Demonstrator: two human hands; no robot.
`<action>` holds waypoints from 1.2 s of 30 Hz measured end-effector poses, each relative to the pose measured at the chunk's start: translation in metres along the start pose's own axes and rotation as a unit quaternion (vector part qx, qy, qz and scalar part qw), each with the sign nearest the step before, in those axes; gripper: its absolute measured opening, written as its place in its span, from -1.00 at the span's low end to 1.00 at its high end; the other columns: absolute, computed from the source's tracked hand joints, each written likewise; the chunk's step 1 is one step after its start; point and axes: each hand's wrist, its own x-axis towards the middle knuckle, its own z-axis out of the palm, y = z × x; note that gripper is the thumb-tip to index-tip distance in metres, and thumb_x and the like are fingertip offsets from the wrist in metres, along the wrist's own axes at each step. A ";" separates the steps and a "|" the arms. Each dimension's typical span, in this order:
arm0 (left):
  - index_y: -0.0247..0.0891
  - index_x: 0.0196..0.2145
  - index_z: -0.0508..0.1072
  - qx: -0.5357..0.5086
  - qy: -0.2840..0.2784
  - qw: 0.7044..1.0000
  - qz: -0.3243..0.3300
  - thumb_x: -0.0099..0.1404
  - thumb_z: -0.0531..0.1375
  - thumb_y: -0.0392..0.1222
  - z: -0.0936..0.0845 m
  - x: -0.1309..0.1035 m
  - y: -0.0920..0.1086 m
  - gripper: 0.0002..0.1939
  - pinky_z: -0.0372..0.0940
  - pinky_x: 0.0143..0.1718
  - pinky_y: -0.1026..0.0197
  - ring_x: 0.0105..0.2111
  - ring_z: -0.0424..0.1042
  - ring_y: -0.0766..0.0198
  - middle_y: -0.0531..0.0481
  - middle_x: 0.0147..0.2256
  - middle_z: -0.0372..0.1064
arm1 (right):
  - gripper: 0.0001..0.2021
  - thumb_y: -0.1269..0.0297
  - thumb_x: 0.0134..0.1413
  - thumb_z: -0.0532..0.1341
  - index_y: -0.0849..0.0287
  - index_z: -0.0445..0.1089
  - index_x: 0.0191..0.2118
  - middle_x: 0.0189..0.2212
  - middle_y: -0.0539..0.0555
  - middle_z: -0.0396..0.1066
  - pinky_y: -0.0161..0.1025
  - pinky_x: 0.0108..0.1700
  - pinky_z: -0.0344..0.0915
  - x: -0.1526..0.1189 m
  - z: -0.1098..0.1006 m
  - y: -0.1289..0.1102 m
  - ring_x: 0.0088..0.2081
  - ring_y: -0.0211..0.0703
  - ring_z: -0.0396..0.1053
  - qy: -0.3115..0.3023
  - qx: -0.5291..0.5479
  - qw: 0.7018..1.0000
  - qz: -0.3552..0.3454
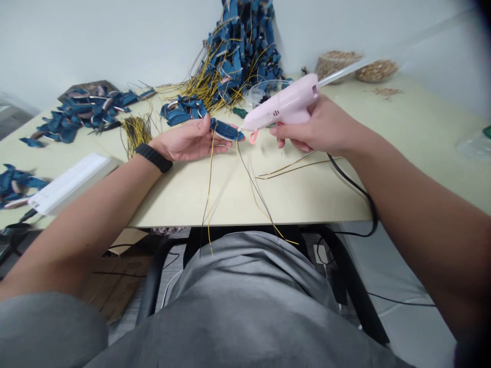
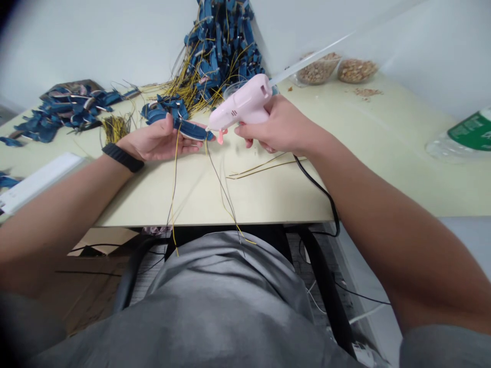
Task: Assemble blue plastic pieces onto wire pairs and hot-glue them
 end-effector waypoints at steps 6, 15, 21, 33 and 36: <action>-0.20 0.15 0.82 0.010 -0.005 1.000 -0.012 0.50 0.67 0.43 0.002 -0.001 0.003 -0.34 0.54 0.62 -0.25 0.22 0.76 -0.08 -0.14 0.24 0.90 | -0.77 0.23 0.33 0.75 0.01 0.72 -0.18 -0.41 0.01 0.67 -0.14 -0.55 0.15 -0.002 0.004 -0.003 -0.56 -0.22 0.20 0.009 0.002 1.000 0.020; -0.15 0.19 0.83 0.021 -0.016 1.000 -0.007 0.55 0.57 0.47 0.001 -0.001 0.000 -0.35 0.43 0.70 -0.37 0.32 0.72 -0.16 -0.11 0.28 0.89 | -0.72 0.26 0.30 0.78 0.03 0.69 -0.26 -0.44 0.04 0.64 -0.18 -0.58 0.16 0.000 0.004 -0.001 -0.57 -0.22 0.22 0.018 -0.012 0.999 0.026; -0.30 0.22 0.82 -0.002 -0.019 1.000 -0.009 0.77 0.50 0.35 -0.004 0.000 0.003 -0.41 0.42 0.75 -0.43 0.31 0.79 -0.15 -0.25 0.30 0.87 | -0.74 0.46 0.34 0.69 0.07 0.68 -0.27 -0.46 0.02 0.63 -0.24 -0.59 0.16 -0.001 0.006 -0.006 -0.58 -0.27 0.22 0.032 -0.016 0.998 0.046; -0.55 0.34 0.78 -0.019 -0.011 0.999 -0.035 1.00 0.30 0.18 -0.002 -0.001 0.013 -0.39 0.24 0.84 -0.64 0.44 0.81 -0.34 -0.56 0.40 0.76 | -0.68 0.39 0.33 0.75 0.06 0.61 -0.26 -0.45 0.05 0.58 -0.25 -0.57 0.18 -0.005 0.004 -0.014 -0.55 -0.26 0.20 0.021 -0.021 0.998 0.063; -0.55 0.36 0.78 -0.013 -0.027 0.999 -0.022 0.97 0.34 0.20 0.000 -0.003 0.014 -0.38 0.24 0.85 -0.61 0.44 0.81 -0.31 -0.52 0.40 0.77 | -0.68 0.43 0.31 0.74 0.06 0.62 -0.27 -0.44 0.05 0.59 -0.24 -0.57 0.15 -0.006 0.005 -0.015 -0.55 -0.27 0.20 0.026 -0.018 0.997 0.068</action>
